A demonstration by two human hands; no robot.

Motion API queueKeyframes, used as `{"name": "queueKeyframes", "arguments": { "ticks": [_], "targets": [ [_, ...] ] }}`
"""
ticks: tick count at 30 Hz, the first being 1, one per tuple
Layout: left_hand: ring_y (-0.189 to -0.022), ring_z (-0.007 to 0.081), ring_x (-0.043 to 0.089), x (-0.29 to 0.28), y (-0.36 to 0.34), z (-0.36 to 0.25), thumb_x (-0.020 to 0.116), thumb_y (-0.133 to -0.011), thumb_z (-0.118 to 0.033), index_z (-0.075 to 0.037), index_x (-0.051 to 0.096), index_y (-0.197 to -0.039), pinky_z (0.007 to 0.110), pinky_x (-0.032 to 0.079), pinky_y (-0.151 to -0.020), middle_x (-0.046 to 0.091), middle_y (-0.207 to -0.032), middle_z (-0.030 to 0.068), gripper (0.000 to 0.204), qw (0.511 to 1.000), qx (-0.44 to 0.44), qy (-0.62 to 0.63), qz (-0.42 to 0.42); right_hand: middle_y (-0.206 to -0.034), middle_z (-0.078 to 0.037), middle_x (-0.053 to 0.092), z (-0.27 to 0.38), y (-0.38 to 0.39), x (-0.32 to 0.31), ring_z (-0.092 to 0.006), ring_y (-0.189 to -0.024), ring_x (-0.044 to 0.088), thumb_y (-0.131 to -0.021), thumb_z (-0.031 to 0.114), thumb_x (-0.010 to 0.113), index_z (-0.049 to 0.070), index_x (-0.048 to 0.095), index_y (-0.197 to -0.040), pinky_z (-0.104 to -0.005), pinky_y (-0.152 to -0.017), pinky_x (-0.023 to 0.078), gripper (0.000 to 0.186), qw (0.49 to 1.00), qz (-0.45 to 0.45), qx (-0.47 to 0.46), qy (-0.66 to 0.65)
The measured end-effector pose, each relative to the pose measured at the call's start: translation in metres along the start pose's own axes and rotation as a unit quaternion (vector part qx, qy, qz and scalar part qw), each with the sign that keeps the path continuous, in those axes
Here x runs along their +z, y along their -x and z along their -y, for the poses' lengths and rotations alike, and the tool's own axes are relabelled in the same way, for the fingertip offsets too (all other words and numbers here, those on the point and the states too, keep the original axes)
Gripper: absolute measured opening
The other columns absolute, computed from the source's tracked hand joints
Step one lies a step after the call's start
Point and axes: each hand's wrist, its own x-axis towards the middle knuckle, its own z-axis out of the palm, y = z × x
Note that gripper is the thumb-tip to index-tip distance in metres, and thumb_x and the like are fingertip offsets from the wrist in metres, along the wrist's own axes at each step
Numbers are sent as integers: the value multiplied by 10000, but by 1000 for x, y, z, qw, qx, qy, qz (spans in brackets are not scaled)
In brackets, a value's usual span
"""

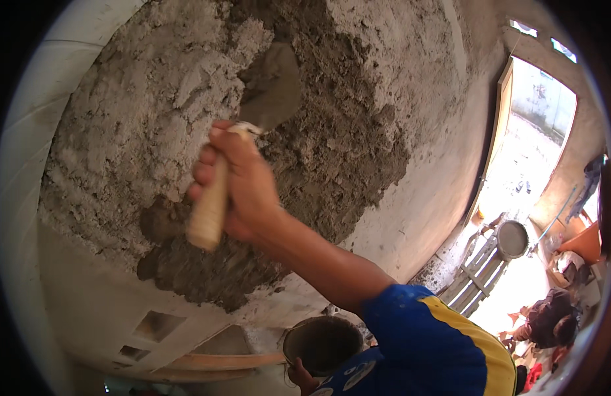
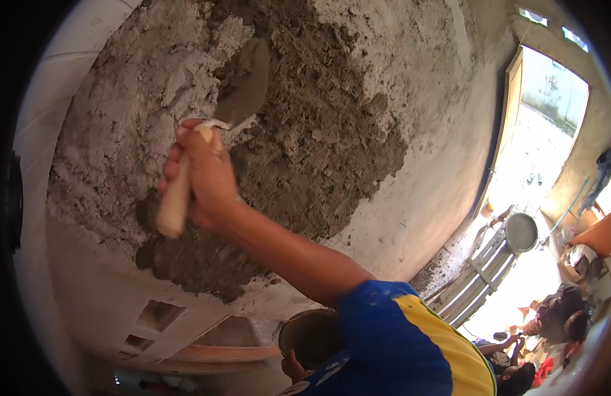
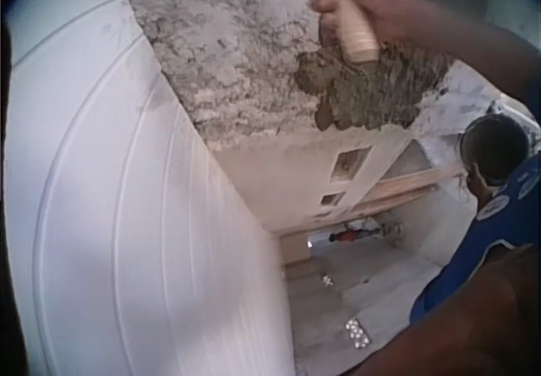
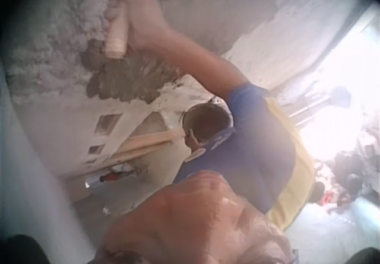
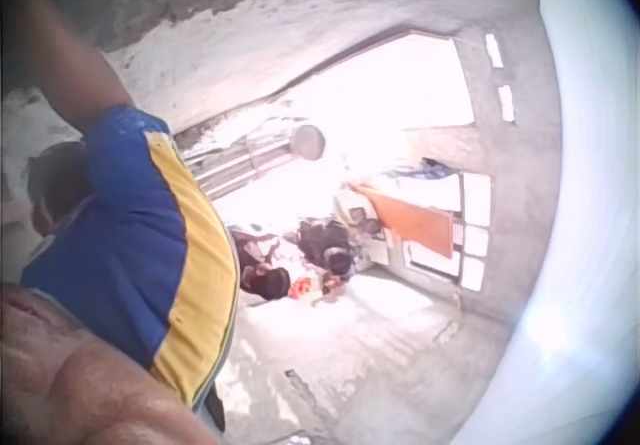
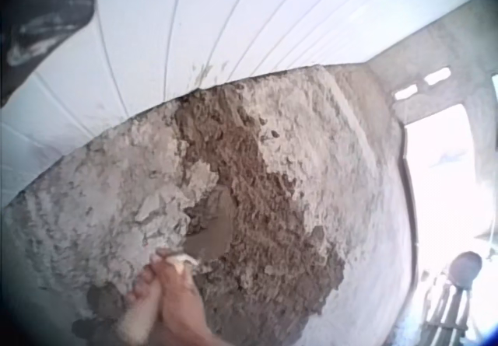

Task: The person applies a cement mixture to an unfinished wall using a trowel and a bucket while standing on a scaffold.

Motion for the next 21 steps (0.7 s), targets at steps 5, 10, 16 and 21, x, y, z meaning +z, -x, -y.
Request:
{"name": "queueKeyframes", "arguments": {
  "ticks": [5, 10, 16, 21],
  "targets": [
    [-831, 367, 583, 9, -50, 58, 653, -805, -433, 113, 596, -978, 484, 441, -754, 610, -918, 222, 576, 993, 32, -114, -23, -721, -51, 528, 76, 42, -10, -129, -529, 541, -938, 125, 505, 107, 376, -1140, -295, -445, 506, 240, 937, 28, -177, 299],
    [-805, 341, 585, 24, -32, 39, 672, -800, -392, 110, 600, -955, 464, 447, -736, 617, -891, 204, 530, 995, 91, -39, 8, -687, -77, 569, 162, -15, -47, -148, -558, 587, -942, 132, 509, 17, 380, -1118, -291, -498, 527, 247, 651, -149, -574, 475],
    [-975, 363, 599, 56, -14, -28, 657, -816, -317, 104, 538, -1148, 451, 460, -871, 600, -1108, 239, 549, 989, 67, -44, 121, -920, -229, 618, 139, 34, -171, -373, -854, 613, -956, 357, 442, -19, 461, -1137, -453, -775, 500, 418, 628, -134, -118, 758],
    [-984, 396, 592, 103, -30, -33, 659, -816, -339, 102, 587, -1054, 467, 449, -869, 618, -1054, 267, 506, 948, 241, -45, 202, -824, -231, 584, 112, 236, -223, -398, -758, 599, -872, 238, 611, 33, 492, -1063, -458, -677, 465, 305, 632, -65, 100, 765]
  ]
}}
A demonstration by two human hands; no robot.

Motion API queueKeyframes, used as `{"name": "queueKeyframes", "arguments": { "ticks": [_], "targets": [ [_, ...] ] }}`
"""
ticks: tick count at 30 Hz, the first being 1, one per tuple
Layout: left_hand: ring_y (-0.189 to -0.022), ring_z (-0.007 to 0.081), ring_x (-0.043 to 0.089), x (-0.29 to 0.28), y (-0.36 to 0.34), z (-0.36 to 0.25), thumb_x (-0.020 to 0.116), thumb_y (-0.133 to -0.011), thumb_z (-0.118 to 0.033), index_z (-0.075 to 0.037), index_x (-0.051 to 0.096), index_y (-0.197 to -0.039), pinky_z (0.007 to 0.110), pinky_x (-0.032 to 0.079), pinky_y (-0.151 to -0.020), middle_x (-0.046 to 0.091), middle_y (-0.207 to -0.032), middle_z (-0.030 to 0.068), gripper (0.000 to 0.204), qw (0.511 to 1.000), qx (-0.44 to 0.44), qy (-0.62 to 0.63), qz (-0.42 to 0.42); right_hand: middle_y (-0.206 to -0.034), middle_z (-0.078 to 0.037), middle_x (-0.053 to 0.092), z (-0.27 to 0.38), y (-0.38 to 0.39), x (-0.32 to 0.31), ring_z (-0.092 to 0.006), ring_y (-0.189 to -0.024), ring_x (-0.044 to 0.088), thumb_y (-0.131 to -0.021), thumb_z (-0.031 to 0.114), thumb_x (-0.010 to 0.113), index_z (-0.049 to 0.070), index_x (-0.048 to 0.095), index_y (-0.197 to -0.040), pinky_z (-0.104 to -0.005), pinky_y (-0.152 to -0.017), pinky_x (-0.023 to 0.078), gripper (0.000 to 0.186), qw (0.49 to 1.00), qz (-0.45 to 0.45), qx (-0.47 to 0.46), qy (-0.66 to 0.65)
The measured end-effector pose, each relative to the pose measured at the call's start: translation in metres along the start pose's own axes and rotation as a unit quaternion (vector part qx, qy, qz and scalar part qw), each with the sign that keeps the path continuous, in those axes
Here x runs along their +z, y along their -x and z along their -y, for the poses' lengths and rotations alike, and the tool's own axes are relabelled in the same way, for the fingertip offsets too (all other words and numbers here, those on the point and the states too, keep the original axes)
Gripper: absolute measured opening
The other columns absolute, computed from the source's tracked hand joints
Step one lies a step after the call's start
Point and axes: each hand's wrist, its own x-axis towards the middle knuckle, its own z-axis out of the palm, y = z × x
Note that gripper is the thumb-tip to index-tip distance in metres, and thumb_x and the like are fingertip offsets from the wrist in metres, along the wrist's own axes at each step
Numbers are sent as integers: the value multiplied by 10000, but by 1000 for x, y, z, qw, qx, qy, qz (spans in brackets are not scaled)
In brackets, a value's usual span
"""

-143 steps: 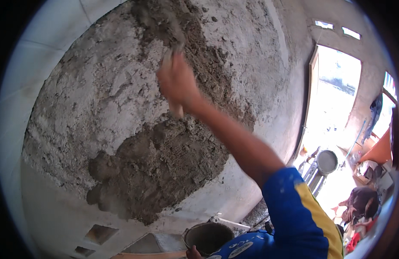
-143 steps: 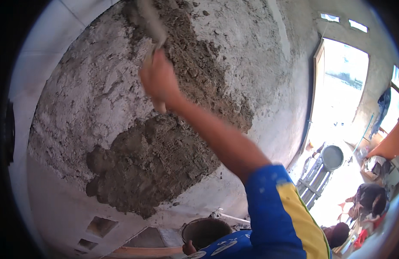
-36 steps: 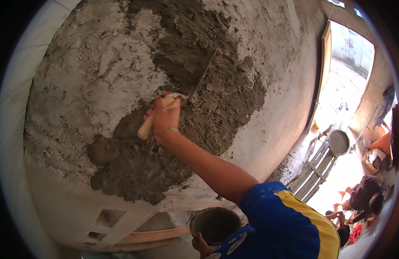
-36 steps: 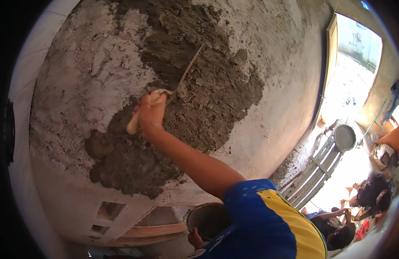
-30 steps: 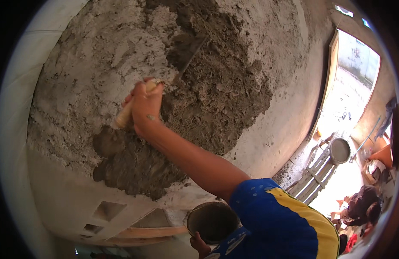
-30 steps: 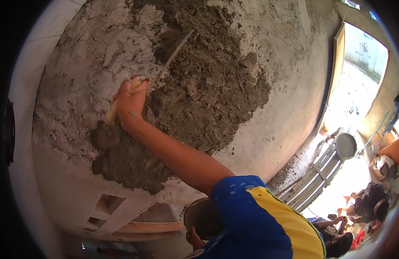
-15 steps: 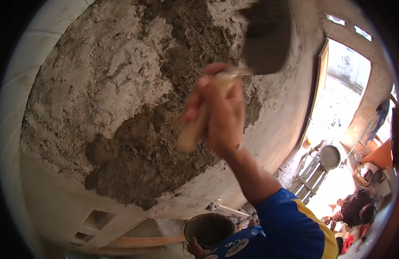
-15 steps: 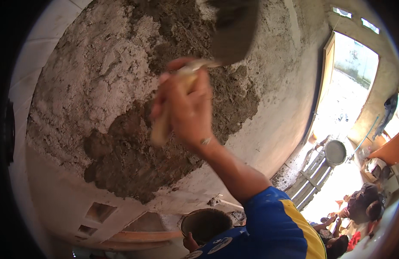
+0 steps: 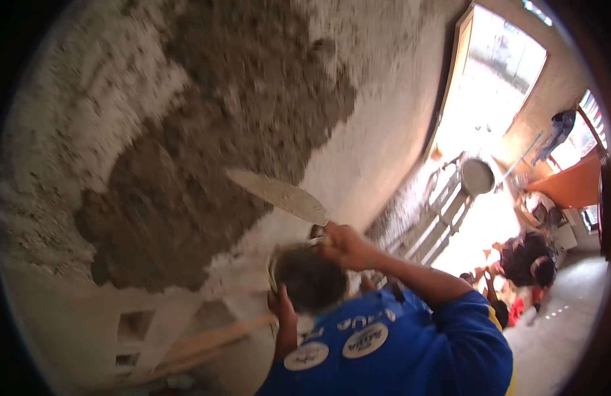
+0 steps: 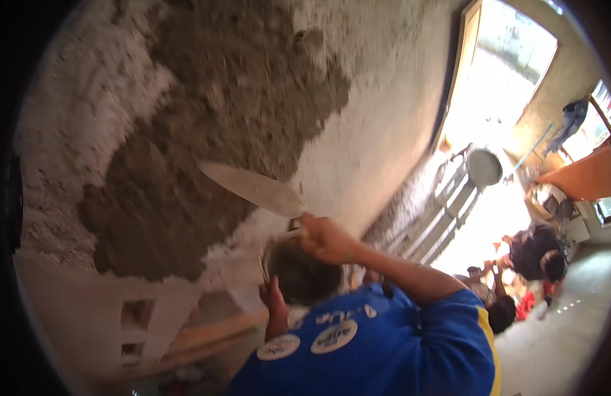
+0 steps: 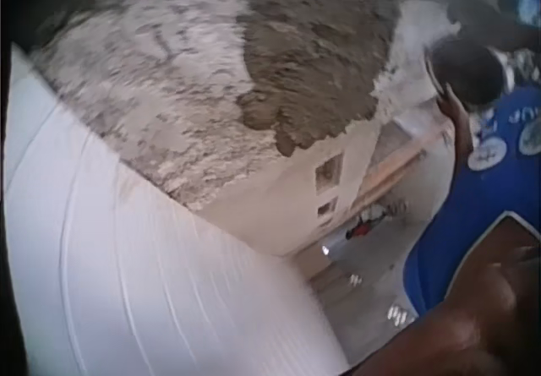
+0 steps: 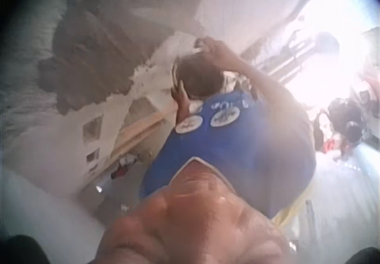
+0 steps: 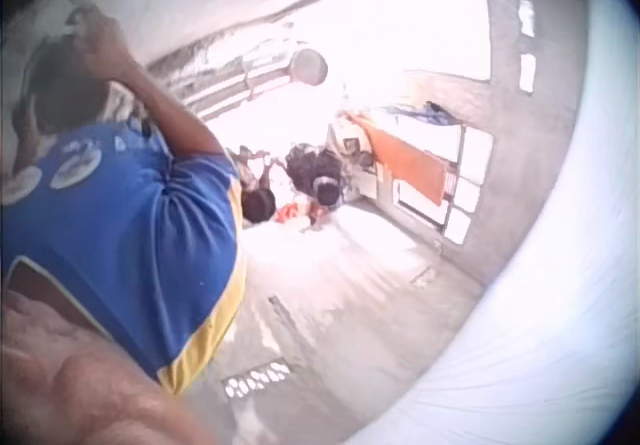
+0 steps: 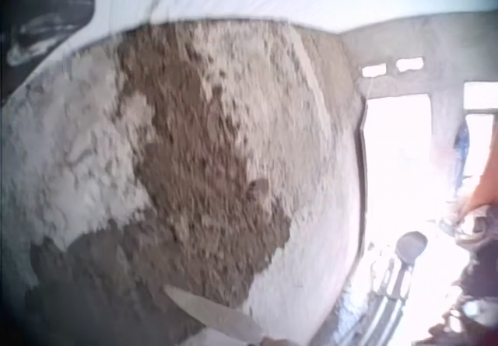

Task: The person applies a cement mixture to an unfinished wall using a trowel and a bucket while standing on a scaffold.

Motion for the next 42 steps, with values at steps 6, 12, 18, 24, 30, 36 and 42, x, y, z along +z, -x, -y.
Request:
{"name": "queueKeyframes", "arguments": {
  "ticks": [6, 12, 18, 24, 30, 36, 42],
  "targets": [
    [-672, 238, 514, 3, -4, -83, 641, -863, -273, 31, 528, -816, 395, 425, -655, 546, -719, 128, 328, 988, 144, -39, 47, -841, -261, 647, -65, 124, -23, -430, -816, 643, -843, 276, 578, 29, 568, -1067, -506, -712, 511, 334, 916, 150, 303, 215],
    [-614, 102, 386, 28, 0, -153, 610, -883, -154, -14, 420, -733, 298, 365, -561, 392, -643, 25, 280, 973, 156, 14, 170, -858, -253, 657, -106, 82, 11, -409, -841, 656, -866, 266, 543, 14, 567, -1074, -499, -711, 526, 327, 908, 140, 329, 217],
    [-625, 40, 345, 41, 0, -167, 620, -872, -68, -37, 381, -702, 248, 326, -509, 350, -632, -21, 295, 956, 246, 57, 152, -866, -200, 654, -83, 87, 39, -351, -776, 679, -860, 202, 576, 18, 502, -1231, -466, -660, 549, 421, 898, 169, 155, 376],
    [-569, 72, 367, 43, 1, -158, 630, -847, -56, -14, 428, -705, 280, 351, -492, 398, -578, 26, 250, 938, 314, 31, 145, -914, -164, 634, -91, 48, 41, -304, -737, 685, -857, 118, 538, -34, 505, -1180, -401, -556, 544, 359, 889, 86, 140, 428],
    [-536, 110, 393, 45, -1, -160, 647, -827, -92, -3, 460, -712, 313, 363, -489, 443, -563, 69, 237, 954, 285, -3, 96, -860, -187, 674, -70, 65, 10, -341, -739, 689, -881, 152, 506, 7, 559, -1037, -433, -583, 553, 219, 860, 218, 112, 448],
    [-511, 187, 477, 70, 29, -208, 661, -798, -85, -31, 478, -691, 348, 403, -506, 473, -570, 120, 219, 918, 356, 14, 174, -776, -208, 649, -137, 83, 13, -381, -722, 657, -862, 182, 497, -14, 537, -1070, -474, -580, 523, 289, 889, 31, 320, 325],
    [-494, 229, 469, 63, 39, -224, 688, -792, -100, -34, 468, -696, 351, 386, -493, 462, -584, 130, 249, 881, 385, -2, 277, -675, -49, 577, -65, 83, -6, -153, -550, 587, -857, 163, 603, -14, 535, -1164, -313, -482, 495, 360, 875, 226, 414, -106]
  ]
}}
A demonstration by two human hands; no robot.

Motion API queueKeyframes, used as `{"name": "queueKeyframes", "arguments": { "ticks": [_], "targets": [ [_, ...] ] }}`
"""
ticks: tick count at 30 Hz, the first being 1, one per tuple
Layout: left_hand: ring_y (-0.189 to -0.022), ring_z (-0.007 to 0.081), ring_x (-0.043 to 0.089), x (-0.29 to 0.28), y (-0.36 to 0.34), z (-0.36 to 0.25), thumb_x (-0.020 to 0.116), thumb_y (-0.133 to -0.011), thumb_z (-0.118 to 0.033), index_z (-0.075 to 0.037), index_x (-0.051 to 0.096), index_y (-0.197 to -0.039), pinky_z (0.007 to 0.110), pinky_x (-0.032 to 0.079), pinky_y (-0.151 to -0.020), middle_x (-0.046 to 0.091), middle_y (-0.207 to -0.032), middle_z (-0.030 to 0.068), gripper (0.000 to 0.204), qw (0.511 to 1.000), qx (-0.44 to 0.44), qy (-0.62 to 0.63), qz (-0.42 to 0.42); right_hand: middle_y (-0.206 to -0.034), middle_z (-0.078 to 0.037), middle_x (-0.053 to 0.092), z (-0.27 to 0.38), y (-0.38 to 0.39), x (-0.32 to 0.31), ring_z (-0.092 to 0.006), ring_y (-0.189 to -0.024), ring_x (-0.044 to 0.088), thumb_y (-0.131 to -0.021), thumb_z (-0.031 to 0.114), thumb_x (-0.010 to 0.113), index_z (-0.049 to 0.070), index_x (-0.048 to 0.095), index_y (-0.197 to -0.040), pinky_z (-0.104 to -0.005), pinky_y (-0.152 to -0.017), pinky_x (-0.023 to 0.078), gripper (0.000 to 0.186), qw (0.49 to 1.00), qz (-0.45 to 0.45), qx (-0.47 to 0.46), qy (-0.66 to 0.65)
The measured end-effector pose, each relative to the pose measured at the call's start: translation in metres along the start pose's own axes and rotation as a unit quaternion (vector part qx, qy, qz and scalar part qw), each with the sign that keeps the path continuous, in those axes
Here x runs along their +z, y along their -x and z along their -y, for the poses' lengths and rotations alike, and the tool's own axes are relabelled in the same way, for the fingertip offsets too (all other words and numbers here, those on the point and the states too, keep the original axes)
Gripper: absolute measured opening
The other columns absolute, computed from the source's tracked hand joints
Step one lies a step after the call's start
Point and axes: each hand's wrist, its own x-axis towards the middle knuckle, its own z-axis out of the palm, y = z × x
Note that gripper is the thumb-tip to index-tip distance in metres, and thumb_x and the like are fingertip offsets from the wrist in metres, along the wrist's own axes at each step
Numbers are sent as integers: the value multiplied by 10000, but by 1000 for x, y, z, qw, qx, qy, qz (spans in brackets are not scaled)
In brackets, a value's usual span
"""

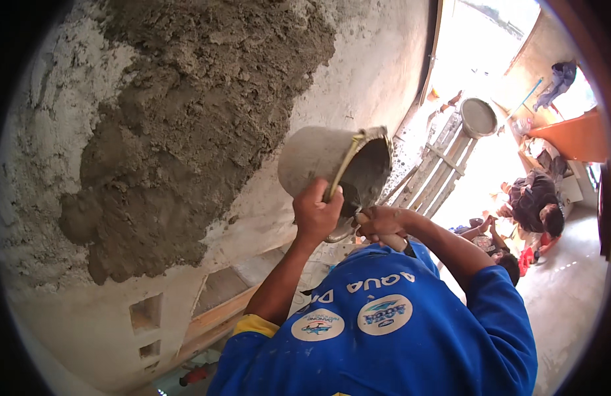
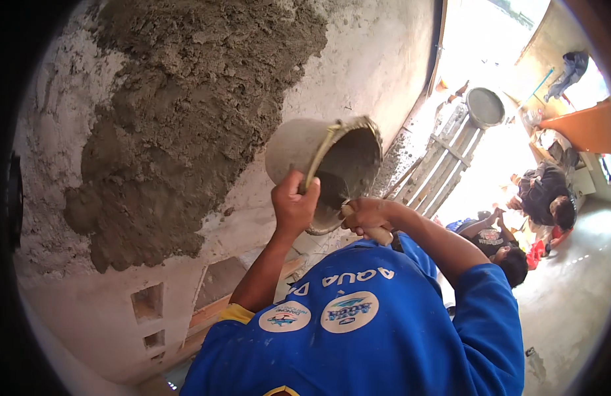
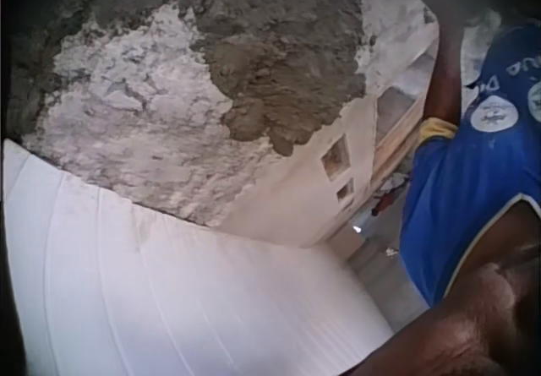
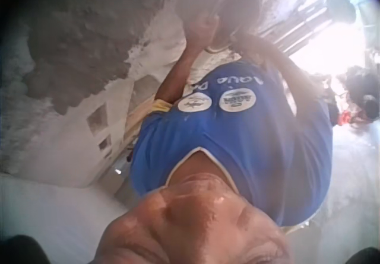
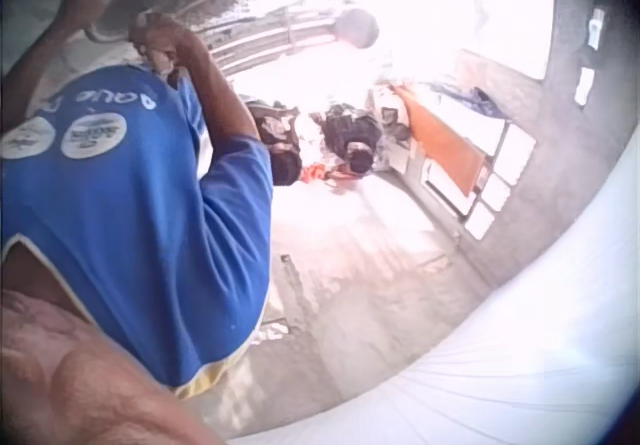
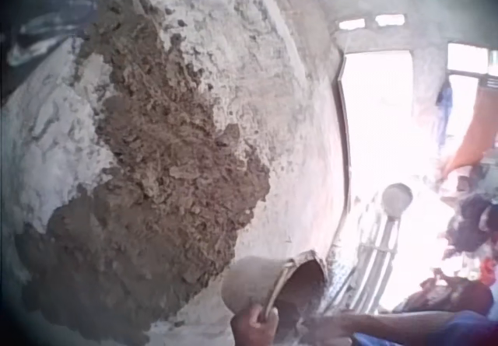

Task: The person applies a cement mixture to an unfinished wall using a trowel and a bucket while standing on a scaffold.

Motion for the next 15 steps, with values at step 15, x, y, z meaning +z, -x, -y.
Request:
{"name": "queueKeyframes", "arguments": {
  "ticks": [15],
  "targets": [
    [-1062, 224, 546, -16, 19, 42, 621, -904, -294, -8, 490, -1154, 385, 462, -897, 560, -1115, 109, 402, 772, -272, 489, -301, -665, -43, 501, 90, 71, 3, -117, -450, 480, -938, 244, 522, 34, 456, -1249, -247, -388, 407, 381, 873, 68, -253, -412]
  ]
}}
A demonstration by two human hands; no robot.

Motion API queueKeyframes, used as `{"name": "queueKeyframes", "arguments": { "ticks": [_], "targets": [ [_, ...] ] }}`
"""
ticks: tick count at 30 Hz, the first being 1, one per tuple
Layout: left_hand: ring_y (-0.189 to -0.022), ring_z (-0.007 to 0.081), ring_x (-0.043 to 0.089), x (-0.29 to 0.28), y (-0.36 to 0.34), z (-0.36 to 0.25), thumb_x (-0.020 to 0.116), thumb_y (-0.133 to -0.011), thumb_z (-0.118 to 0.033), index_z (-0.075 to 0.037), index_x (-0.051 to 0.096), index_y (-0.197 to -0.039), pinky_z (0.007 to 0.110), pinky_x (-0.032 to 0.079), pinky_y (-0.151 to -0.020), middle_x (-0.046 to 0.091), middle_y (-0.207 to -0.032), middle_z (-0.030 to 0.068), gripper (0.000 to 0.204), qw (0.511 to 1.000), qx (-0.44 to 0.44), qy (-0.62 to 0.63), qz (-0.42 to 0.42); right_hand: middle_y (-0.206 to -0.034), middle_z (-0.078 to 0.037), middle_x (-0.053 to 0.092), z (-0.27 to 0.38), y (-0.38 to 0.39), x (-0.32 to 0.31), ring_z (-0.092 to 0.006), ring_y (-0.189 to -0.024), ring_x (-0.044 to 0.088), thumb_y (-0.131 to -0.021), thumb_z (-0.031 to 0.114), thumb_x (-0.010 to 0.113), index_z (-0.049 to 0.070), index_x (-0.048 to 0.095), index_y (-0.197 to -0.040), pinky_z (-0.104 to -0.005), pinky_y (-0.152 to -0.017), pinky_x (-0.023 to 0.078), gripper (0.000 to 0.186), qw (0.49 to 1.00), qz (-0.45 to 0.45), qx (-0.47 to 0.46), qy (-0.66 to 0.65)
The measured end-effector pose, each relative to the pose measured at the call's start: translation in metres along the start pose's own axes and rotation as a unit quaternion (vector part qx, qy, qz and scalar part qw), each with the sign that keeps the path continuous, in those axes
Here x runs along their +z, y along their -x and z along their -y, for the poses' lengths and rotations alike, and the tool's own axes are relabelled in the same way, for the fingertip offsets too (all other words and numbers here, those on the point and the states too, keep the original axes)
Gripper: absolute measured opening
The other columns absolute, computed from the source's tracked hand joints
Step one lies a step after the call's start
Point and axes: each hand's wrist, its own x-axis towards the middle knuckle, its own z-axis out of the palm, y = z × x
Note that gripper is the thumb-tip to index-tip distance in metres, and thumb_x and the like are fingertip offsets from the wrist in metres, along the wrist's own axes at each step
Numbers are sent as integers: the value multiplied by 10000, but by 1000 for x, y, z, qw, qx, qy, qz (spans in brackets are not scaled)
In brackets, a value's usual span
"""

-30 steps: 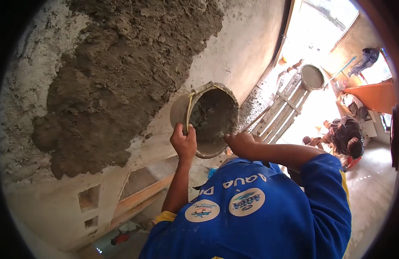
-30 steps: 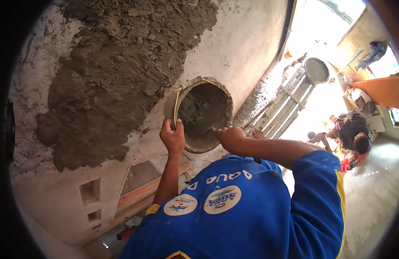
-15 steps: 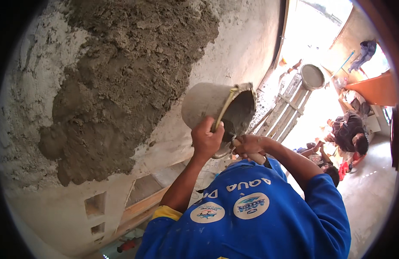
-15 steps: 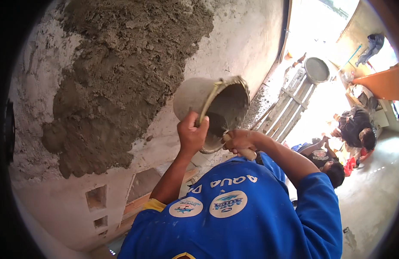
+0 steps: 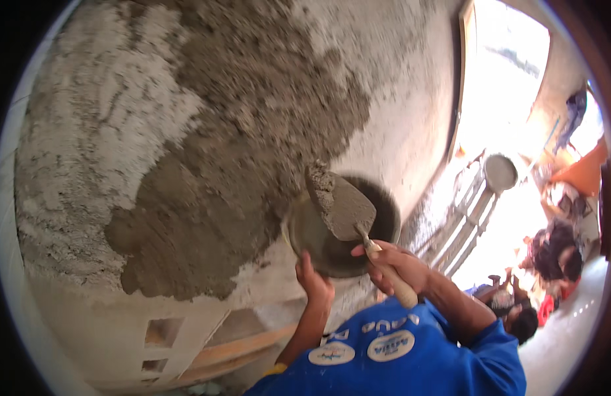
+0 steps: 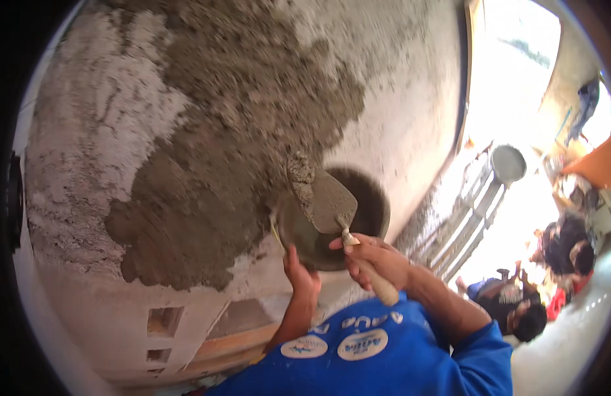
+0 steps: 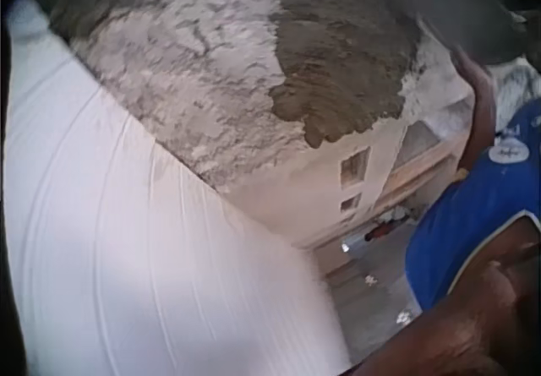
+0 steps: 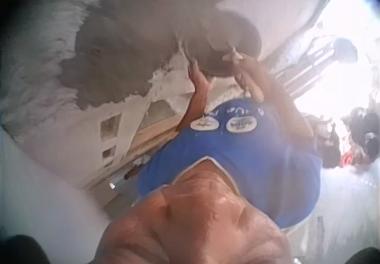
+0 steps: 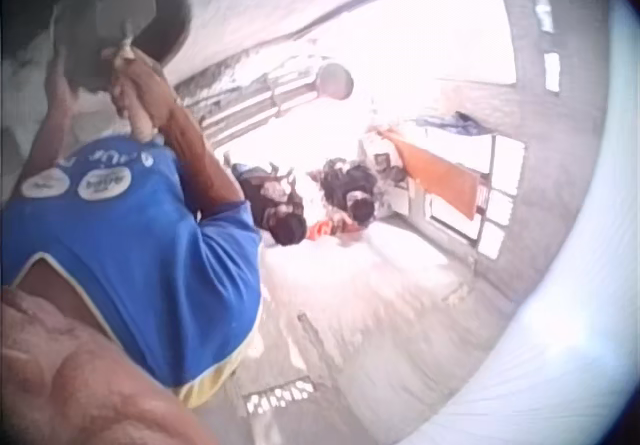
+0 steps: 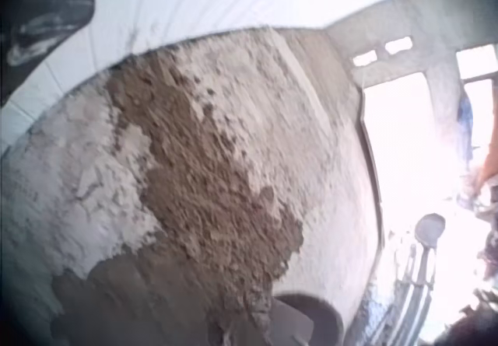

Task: The person applies a cement mixture to an unfinished wall using a trowel and a bucket while standing on a scaffold.

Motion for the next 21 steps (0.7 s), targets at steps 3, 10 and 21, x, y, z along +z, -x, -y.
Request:
{"name": "queueKeyframes", "arguments": {
  "ticks": [3, 10, 21],
  "targets": [
    [-1022, 229, 554, -64, -12, 12, 633, -894, -290, -7, 508, -1169, 396, 466, -868, 563, -1115, 110, 414, 996, -1, -33, -81, -693, -52, 520, 41, 0, 43, -121, -458, 477, -932, 253, 477, 16, 414, -1288, -254, -433, 418, 432, 989, 36, -143, 18],
    [-832, 249, 575, -182, 11, 39, 643, -864, -277, 52, 576, -982, 391, 471, -763, 601, -923, 140, 356, 933, 79, -239, -258, -708, -14, 523, 158, -48, 103, -86, -547, 539, -942, 148, 533, 25, 417, -1186, -217, -464, 442, 297, 712, -179, -634, 242],
    [-862, 305, 599, -275, 30, 21, 654, -827, -320, 94, 571, -1038, 423, 491, -756, 610, -982, 197, 472, 832, 139, -448, -297, -706, -187, 578, 35, -136, 51, -340, -649, 603, -867, 194, 563, 53, 521, -1123, -421, -621, 487, 296, 725, -101, -476, 488]
  ]
}}
